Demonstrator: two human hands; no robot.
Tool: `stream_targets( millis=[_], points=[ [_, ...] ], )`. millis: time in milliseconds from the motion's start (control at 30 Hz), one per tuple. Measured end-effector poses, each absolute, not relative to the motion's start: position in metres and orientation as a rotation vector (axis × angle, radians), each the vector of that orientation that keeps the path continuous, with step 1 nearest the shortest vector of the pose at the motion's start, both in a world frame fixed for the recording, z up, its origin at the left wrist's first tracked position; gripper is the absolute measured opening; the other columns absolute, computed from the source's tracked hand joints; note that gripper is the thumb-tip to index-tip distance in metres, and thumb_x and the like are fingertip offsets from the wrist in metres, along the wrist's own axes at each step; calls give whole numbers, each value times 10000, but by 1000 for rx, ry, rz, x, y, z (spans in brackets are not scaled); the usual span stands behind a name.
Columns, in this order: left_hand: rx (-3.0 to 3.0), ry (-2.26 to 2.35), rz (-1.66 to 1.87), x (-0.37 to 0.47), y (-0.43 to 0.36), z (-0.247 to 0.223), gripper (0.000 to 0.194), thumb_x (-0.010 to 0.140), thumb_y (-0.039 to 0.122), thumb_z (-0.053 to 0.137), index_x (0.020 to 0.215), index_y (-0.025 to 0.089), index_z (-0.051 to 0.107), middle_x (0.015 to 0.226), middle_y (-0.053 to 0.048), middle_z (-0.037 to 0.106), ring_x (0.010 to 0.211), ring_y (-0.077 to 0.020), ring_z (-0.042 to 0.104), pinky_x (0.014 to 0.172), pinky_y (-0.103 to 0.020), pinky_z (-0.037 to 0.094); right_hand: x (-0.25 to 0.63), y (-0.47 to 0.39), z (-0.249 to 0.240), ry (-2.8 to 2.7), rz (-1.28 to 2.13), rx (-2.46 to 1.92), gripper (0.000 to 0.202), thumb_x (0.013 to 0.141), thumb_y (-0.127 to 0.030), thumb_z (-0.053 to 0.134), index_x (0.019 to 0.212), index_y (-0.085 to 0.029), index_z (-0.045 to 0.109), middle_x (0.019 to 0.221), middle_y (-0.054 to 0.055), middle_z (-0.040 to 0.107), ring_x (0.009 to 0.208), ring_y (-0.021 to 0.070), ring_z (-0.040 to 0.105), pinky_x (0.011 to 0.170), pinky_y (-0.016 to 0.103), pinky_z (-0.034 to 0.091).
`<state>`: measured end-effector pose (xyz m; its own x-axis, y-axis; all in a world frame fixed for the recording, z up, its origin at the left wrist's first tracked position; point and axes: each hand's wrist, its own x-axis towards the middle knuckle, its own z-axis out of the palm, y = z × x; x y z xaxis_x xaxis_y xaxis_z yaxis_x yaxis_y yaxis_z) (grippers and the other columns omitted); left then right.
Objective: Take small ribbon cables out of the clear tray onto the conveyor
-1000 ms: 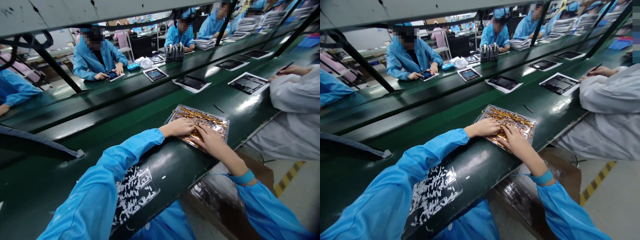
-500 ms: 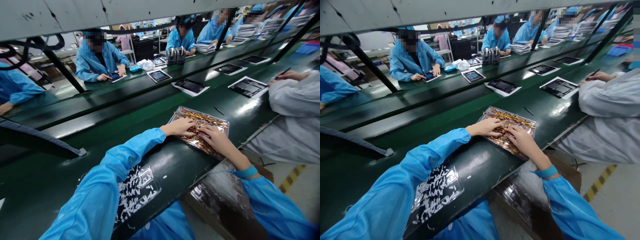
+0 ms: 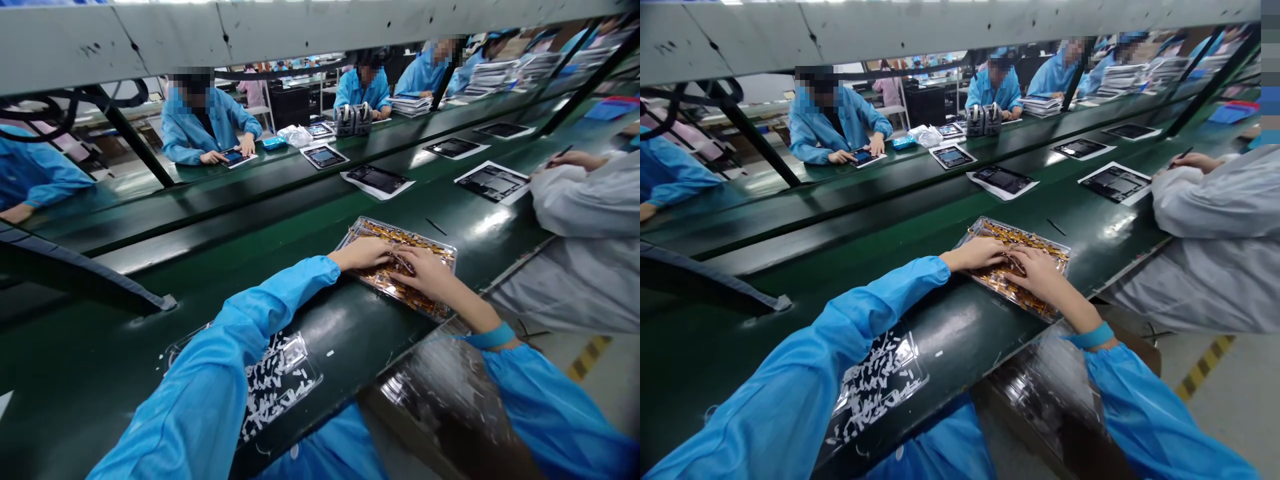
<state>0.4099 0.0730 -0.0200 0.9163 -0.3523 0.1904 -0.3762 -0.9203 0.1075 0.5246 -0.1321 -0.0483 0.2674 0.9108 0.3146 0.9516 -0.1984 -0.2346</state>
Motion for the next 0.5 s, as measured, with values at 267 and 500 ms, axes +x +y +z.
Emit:
stream_targets(
  millis=[267,500],
  points=[
    [2947,-550,231,406,79,-17,336,1021,324,549,1295,149,636,1301,-148,661,1165,-247,643,1008,-346,478,532,-124,-51,-1782,-211,-2192,360,1001,-378,459,1218,-204,687,1157,148,702,1066,301,668,935,470,547],
    [3015,-496,276,400,75,-33,344,1042,289,482,1305,106,608,1308,-196,631,1186,-282,626,1045,-408,461,509,-130,-46,-1763,-361,-2317,439,1030,-441,424,1298,-182,656,1165,171,675,1042,316,661,834,427,546]
  ],
)
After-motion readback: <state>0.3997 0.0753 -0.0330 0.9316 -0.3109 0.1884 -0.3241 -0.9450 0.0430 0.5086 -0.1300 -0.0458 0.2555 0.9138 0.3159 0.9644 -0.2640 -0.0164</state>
